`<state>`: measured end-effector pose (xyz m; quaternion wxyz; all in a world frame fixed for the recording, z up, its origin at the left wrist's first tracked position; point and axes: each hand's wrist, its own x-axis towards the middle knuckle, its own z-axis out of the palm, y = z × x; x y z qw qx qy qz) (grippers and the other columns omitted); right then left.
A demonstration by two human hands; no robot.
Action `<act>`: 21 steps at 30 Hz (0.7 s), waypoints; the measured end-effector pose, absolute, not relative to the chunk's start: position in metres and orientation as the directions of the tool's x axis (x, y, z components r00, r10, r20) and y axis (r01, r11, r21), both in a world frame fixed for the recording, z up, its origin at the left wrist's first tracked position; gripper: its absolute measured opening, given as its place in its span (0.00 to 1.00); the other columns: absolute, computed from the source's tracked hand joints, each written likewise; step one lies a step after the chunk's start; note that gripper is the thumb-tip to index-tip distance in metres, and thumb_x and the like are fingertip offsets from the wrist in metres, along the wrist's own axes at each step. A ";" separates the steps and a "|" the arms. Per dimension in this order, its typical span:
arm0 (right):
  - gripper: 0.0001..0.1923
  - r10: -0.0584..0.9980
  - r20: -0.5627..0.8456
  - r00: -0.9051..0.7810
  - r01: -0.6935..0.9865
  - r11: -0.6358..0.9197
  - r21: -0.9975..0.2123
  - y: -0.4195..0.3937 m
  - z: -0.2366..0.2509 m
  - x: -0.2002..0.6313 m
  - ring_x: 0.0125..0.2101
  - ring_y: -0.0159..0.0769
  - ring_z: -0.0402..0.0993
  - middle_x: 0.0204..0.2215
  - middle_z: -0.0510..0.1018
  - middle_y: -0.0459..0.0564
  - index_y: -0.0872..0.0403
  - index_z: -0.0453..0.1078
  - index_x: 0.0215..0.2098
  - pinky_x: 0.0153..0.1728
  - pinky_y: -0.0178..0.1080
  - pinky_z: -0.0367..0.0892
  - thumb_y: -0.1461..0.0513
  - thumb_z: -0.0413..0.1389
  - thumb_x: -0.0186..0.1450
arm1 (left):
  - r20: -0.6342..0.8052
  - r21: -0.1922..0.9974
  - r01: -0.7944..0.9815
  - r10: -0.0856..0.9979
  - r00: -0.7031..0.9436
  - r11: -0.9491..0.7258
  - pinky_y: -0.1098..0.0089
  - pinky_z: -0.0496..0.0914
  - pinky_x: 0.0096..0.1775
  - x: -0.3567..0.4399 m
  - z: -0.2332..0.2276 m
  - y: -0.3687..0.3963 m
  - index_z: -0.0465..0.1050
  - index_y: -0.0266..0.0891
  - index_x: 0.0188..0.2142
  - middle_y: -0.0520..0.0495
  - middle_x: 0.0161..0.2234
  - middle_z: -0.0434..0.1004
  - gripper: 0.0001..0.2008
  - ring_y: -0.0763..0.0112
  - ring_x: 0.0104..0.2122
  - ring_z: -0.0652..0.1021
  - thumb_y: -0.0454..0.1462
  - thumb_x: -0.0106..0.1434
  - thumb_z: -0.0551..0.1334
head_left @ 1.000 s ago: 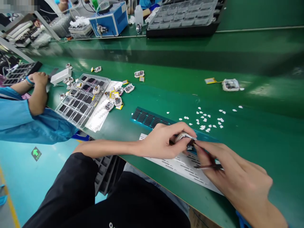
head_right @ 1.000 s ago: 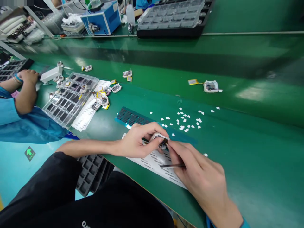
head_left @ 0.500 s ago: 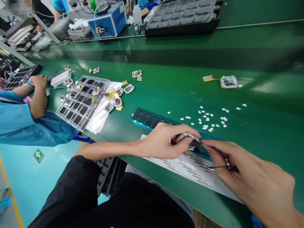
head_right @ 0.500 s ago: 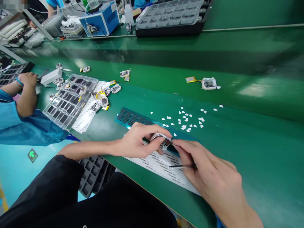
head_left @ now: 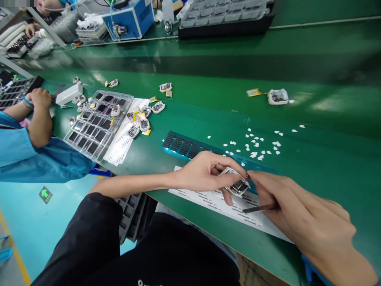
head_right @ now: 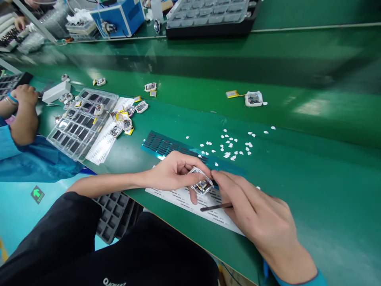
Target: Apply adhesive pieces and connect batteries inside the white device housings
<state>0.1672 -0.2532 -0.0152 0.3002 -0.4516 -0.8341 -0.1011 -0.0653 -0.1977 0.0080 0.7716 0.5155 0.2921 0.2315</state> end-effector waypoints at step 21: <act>0.34 0.625 0.600 -0.499 0.766 0.642 -0.033 -0.247 -0.011 0.168 0.30 0.28 0.81 0.38 0.88 0.40 0.42 0.63 0.73 0.27 0.32 0.70 0.68 0.58 0.72 | -0.036 0.998 0.065 0.783 0.621 -0.005 0.76 0.63 0.24 -0.068 0.008 -0.199 0.72 0.39 0.38 0.57 0.23 0.71 0.02 0.81 0.19 0.71 0.36 0.67 0.63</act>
